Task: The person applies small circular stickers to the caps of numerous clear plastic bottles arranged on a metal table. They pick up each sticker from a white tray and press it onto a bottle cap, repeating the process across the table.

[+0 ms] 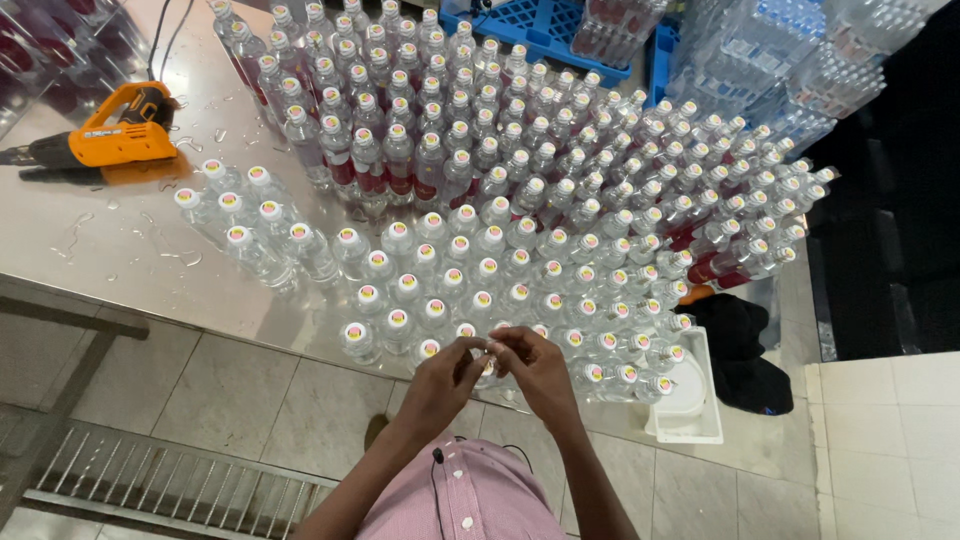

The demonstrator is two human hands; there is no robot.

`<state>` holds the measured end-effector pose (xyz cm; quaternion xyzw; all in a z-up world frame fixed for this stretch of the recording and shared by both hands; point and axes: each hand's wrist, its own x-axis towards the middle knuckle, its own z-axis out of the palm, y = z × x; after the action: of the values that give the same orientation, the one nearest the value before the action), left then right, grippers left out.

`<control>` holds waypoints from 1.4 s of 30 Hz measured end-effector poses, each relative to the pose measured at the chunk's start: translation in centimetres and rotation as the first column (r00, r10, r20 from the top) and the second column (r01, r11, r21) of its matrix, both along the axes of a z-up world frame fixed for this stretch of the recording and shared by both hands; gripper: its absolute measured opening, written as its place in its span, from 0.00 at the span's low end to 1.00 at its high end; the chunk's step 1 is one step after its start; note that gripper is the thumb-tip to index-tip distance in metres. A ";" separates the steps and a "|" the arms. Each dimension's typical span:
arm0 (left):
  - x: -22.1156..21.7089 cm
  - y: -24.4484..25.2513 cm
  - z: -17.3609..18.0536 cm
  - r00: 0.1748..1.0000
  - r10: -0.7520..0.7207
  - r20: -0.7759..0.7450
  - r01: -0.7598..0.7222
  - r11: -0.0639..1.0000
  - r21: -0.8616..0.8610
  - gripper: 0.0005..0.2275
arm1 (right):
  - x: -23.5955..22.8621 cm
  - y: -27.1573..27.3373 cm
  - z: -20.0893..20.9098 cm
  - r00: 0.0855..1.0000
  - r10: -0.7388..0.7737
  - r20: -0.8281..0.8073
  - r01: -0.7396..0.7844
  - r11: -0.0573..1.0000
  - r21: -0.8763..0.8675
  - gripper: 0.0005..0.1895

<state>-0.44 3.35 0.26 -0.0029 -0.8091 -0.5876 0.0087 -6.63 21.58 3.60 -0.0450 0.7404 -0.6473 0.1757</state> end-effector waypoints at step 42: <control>-0.4 -2.5 -4.4 0.917 0.235 0.321 -0.345 0.872 0.348 0.20 | -2.3 -5.4 0.5 0.947 0.091 -0.309 -0.005 0.964 0.267 0.17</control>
<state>-0.79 0.89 -4.12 0.2012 -0.6572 -0.7262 -0.0119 -8.88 16.13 4.11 -0.1431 0.8368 -0.5232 0.0743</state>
